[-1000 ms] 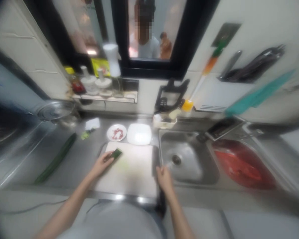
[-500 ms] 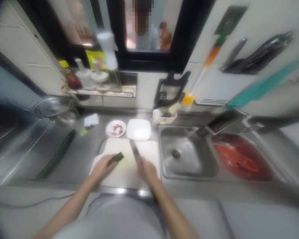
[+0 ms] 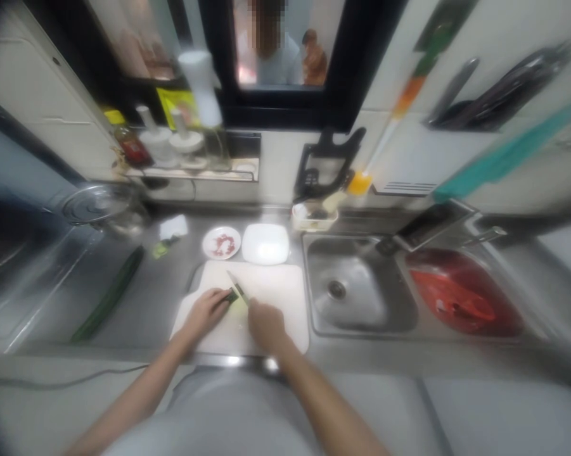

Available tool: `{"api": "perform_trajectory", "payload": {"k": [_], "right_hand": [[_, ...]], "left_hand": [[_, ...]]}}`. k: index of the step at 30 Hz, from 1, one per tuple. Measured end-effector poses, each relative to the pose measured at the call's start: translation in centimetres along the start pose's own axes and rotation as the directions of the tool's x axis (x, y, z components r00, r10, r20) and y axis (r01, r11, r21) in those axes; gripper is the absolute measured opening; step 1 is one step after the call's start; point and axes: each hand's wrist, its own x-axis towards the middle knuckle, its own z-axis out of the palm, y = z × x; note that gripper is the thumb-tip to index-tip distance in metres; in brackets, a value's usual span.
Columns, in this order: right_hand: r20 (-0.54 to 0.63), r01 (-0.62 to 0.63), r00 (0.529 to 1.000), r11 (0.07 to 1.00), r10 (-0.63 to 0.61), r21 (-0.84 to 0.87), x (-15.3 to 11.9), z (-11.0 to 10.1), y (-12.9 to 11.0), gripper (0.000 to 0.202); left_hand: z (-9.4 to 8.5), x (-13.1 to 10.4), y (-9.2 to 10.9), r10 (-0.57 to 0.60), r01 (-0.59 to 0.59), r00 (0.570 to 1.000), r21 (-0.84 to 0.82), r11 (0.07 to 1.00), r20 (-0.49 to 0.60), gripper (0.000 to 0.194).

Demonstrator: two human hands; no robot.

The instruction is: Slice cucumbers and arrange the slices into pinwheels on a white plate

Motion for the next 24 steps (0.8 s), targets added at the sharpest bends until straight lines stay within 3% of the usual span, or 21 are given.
{"api": "perform_trajectory", "payload": {"k": [13,24], "right_hand": [[-0.003,0.015,1.000,0.999,-0.015,-0.030,-0.2,0.1,-1.1,0.030],[0.010,0.006,1.000,1.000,-0.006,-0.031,-0.2,0.0,-1.2,0.029]], "left_hand": [[0.6,-0.1,-0.4,0.103,-0.099,0.994,0.098,0.990,-0.036,0.035],[0.6,-0.1,-0.6,0.112,-0.109,0.993,0.121,0.987,-0.025,0.034]]}}
